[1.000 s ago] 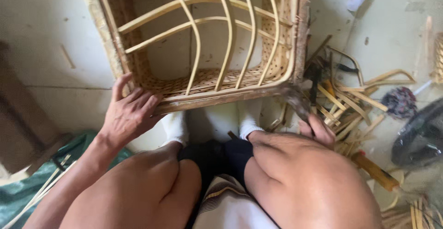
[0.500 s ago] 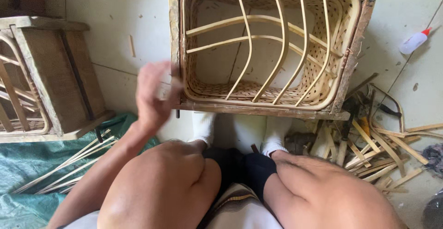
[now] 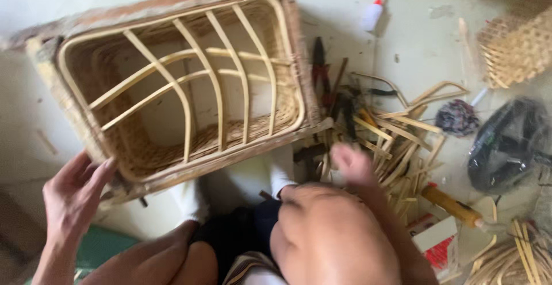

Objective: The person is weaving a basket using thin wooden strips. They insert and secure the strips into a wooden frame, using a hammer to tap them into place and glue to reinforce the joints.

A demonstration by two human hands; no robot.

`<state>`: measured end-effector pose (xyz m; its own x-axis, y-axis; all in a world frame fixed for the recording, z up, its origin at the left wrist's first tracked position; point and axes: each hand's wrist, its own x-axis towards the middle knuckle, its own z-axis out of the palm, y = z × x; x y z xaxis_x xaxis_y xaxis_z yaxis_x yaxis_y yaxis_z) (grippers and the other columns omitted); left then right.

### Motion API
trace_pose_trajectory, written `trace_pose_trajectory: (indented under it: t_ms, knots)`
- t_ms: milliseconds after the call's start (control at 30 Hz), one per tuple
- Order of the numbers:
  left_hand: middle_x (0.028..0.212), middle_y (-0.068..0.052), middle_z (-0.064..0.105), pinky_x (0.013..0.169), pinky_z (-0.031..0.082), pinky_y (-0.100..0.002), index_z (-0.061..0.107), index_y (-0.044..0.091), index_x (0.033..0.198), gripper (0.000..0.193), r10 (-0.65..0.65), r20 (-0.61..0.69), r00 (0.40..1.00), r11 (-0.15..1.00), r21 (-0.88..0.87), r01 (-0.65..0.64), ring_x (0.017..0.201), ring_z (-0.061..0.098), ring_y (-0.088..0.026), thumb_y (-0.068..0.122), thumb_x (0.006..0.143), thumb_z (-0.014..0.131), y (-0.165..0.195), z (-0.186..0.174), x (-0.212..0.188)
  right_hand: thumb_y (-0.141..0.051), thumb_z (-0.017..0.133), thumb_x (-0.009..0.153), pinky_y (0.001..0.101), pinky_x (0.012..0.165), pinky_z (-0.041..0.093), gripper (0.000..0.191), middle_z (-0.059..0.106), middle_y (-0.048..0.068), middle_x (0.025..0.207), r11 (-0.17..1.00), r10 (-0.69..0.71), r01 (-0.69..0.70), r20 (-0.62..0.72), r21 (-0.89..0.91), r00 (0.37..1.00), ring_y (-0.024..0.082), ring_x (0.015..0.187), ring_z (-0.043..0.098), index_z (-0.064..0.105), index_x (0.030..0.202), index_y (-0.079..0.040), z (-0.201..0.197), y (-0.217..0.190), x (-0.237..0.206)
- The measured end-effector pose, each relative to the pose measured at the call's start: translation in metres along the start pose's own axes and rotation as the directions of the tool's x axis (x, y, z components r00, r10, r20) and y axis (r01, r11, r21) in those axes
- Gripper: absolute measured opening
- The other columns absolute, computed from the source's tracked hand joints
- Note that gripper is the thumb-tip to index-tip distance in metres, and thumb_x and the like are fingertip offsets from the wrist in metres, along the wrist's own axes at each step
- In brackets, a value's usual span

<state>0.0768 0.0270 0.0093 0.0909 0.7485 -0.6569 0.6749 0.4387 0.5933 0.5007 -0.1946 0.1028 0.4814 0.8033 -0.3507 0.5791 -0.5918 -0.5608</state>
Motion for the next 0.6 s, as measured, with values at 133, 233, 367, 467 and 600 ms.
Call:
trace_pose_trajectory:
  t_ms: [133,233,367,467,600]
  knots:
    - [0.145,-0.020,0.061,0.117,0.048,-0.042,0.057,0.003,0.149,0.049,0.667,-0.241,0.705,0.739,0.331,-0.586,0.137,0.059,-0.025,0.023,0.108,0.075,-0.024,0.018,-0.020,-0.030,0.064,0.112,0.0307,0.065,0.054,0.039,0.075,0.007,0.080,0.992,-0.014,-0.021,-0.283,-0.121,0.959,0.018,0.066,0.071,0.074,0.084,-0.005,-0.017,0.138,0.092]
    - [0.140,-0.022,0.062,0.125,0.034,-0.049,0.056,0.007,0.153,0.066,0.833,-0.101,0.544,0.464,0.662,-0.588,0.141,0.052,-0.028,0.024,0.097,0.086,-0.025,0.022,-0.039,-0.034,0.068,0.104,0.0317,0.066,0.056,0.035,0.075,0.009,0.083,0.998,0.060,-0.045,-0.382,0.047,0.922,0.018,0.070,0.074,0.072,0.102,0.000,-0.045,0.171,0.188]
    - [0.124,-0.017,0.066,0.120,0.029,-0.053,0.057,0.009,0.142,0.090,0.824,0.091,0.559,0.408,0.590,-0.697,0.129,0.052,-0.030,0.049,0.067,0.086,-0.007,0.040,-0.052,-0.048,0.086,0.090,0.0446,0.072,0.056,0.054,0.075,0.017,0.090,0.983,0.016,-0.107,-0.513,-0.149,0.858,0.031,0.082,0.072,0.073,0.102,0.003,-0.044,0.172,0.283]
    - [0.110,-0.008,0.067,0.117,0.030,-0.055,0.059,0.010,0.136,0.085,0.781,0.157,0.604,0.415,0.592,-0.691,0.122,0.055,-0.028,0.049,0.064,0.082,0.006,0.050,-0.052,-0.049,0.090,0.083,0.0472,0.072,0.055,0.055,0.074,0.018,0.093,0.955,0.143,-0.251,-0.493,-0.160,0.858,0.034,0.084,0.070,0.074,0.097,0.001,-0.029,0.173,0.311]
    - [0.102,-0.005,0.072,0.117,0.034,-0.051,0.068,0.014,0.128,0.063,0.734,0.205,0.647,0.344,0.710,-0.615,0.118,0.059,-0.025,0.037,0.071,0.084,0.009,0.054,-0.041,-0.031,0.080,0.096,0.0327,0.067,0.055,0.037,0.072,0.015,0.102,0.834,0.422,-0.297,-0.189,0.465,0.887,0.020,0.081,0.068,0.070,0.113,0.000,-0.019,0.178,0.305]
